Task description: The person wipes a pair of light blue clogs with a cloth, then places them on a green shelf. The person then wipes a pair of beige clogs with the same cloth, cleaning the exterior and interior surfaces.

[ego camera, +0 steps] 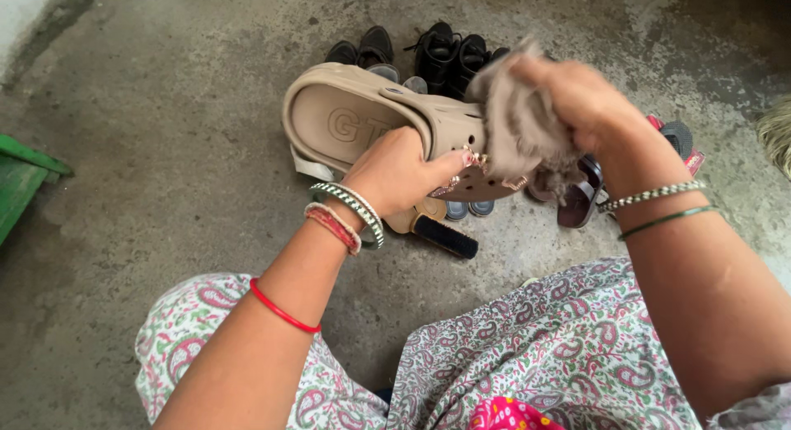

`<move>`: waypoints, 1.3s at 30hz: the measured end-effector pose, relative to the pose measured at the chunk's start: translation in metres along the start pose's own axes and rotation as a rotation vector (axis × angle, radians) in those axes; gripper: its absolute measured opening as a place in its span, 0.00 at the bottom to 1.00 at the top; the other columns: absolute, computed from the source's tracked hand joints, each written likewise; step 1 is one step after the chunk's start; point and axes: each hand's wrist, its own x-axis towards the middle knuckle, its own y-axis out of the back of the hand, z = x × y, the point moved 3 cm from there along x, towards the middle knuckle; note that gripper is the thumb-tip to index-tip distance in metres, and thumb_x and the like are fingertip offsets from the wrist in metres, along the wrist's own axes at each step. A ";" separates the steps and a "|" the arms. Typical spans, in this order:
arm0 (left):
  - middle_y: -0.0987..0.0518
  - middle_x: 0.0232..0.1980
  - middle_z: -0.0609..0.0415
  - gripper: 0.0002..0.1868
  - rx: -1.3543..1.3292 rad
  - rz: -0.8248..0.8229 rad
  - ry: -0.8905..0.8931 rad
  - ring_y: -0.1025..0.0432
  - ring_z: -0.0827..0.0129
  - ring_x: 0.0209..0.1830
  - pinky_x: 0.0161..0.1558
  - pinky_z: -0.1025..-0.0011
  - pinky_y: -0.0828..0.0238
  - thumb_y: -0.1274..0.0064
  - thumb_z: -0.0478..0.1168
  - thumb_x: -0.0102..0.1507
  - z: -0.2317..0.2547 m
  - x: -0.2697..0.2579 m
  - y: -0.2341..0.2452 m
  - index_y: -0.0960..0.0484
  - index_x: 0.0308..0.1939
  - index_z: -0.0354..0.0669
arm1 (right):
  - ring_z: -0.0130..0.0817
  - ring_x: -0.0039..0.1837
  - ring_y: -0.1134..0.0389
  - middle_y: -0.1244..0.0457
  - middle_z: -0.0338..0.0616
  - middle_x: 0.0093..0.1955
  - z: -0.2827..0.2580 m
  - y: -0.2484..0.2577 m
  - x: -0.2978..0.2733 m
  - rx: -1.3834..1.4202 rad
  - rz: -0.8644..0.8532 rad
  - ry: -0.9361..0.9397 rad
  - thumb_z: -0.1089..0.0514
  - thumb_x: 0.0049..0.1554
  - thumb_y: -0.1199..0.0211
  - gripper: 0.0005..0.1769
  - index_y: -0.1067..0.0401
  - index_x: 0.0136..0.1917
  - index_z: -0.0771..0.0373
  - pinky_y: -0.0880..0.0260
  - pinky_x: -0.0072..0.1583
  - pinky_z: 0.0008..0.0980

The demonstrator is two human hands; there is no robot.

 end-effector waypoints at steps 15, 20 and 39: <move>0.18 0.32 0.43 0.06 0.522 -0.303 -0.336 0.22 0.47 0.34 0.43 0.50 0.26 0.48 0.39 0.60 -0.002 -0.009 -0.057 0.18 0.36 0.42 | 0.47 0.62 0.28 0.32 0.53 0.63 -0.078 -0.112 -0.039 -0.456 -0.056 0.976 0.49 0.70 0.49 0.19 0.30 0.63 0.66 0.29 0.64 0.37; 0.19 0.30 0.42 0.04 0.483 -0.176 -0.439 0.22 0.48 0.33 0.36 0.50 0.26 0.42 0.38 0.54 -0.005 -0.015 -0.076 0.16 0.30 0.44 | 0.49 0.66 0.30 0.37 0.51 0.74 -0.092 -0.126 -0.040 -0.599 -0.177 1.211 0.51 0.67 0.43 0.18 0.26 0.62 0.65 0.31 0.65 0.39; 0.18 0.58 0.49 0.27 -1.426 0.428 0.286 0.23 0.67 0.56 0.56 0.74 0.26 0.52 0.51 0.66 -0.100 0.059 -0.060 0.21 0.59 0.33 | 0.39 0.51 0.26 0.29 0.50 0.52 0.072 -0.017 -0.015 -0.565 0.134 0.225 0.35 0.51 0.33 0.37 0.32 0.66 0.58 0.26 0.52 0.38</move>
